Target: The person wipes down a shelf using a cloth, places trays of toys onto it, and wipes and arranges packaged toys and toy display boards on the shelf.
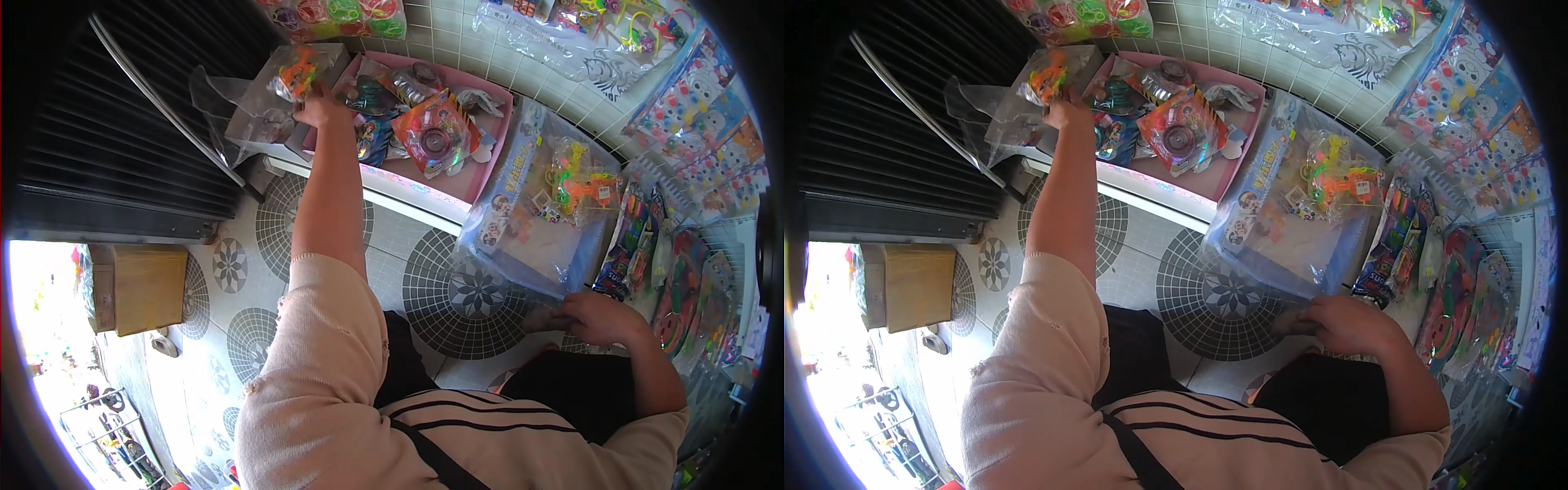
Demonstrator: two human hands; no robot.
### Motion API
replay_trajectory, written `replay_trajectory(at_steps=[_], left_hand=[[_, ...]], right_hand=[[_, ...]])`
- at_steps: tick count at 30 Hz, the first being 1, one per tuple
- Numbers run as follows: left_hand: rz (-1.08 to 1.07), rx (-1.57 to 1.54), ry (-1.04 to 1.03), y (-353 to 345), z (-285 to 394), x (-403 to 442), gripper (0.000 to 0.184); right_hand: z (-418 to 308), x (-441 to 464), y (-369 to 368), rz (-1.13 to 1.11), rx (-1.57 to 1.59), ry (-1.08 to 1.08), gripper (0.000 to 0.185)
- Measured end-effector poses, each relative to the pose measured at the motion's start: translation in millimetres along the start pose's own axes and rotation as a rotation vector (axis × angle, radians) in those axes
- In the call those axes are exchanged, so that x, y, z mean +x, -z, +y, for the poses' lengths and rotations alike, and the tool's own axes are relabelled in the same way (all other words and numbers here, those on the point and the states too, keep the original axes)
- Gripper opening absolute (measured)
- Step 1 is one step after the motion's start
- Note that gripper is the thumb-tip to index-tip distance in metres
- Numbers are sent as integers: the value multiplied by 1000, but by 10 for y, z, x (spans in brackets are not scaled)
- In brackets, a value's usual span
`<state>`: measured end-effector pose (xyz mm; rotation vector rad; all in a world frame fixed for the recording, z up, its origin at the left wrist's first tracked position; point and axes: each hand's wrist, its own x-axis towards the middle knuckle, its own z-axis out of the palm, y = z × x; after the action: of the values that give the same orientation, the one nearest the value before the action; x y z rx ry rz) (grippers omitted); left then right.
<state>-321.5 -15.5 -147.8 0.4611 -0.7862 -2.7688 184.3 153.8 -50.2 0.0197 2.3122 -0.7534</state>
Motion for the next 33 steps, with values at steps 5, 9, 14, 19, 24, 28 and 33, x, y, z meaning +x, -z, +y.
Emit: replay_trajectory(at_steps=[5, 9, 14, 19, 24, 28, 33], left_hand=[[-119, 292, 184, -64, -72, -75, 48], [-637, 940, 11, -113, -244, -444, 30], [-1326, 1868, -362, -1, -440, -475, 37], [-1389, 1961, -150, 29, -598, -495, 54], [-1641, 1974, -153, 57, -680, -552, 84], [-1762, 1861, 24, 64, -499, -819, 82], [-1822, 1646, 328, -46, -352, -1068, 51]], right_hand=[[6, 6, 2, -8, 4, -3, 36], [-55, 29, 48, -17, -4, -22, 36], [-73, 22, 51, -12, 2, -52, 36], [-16, 12, 16, -10, 0, -31, 36], [-29, 9, 25, -24, -2, -52, 36], [-29, -3, 22, -23, -9, -62, 36], [23, 13, -28, -23, 27, -11, 36]])
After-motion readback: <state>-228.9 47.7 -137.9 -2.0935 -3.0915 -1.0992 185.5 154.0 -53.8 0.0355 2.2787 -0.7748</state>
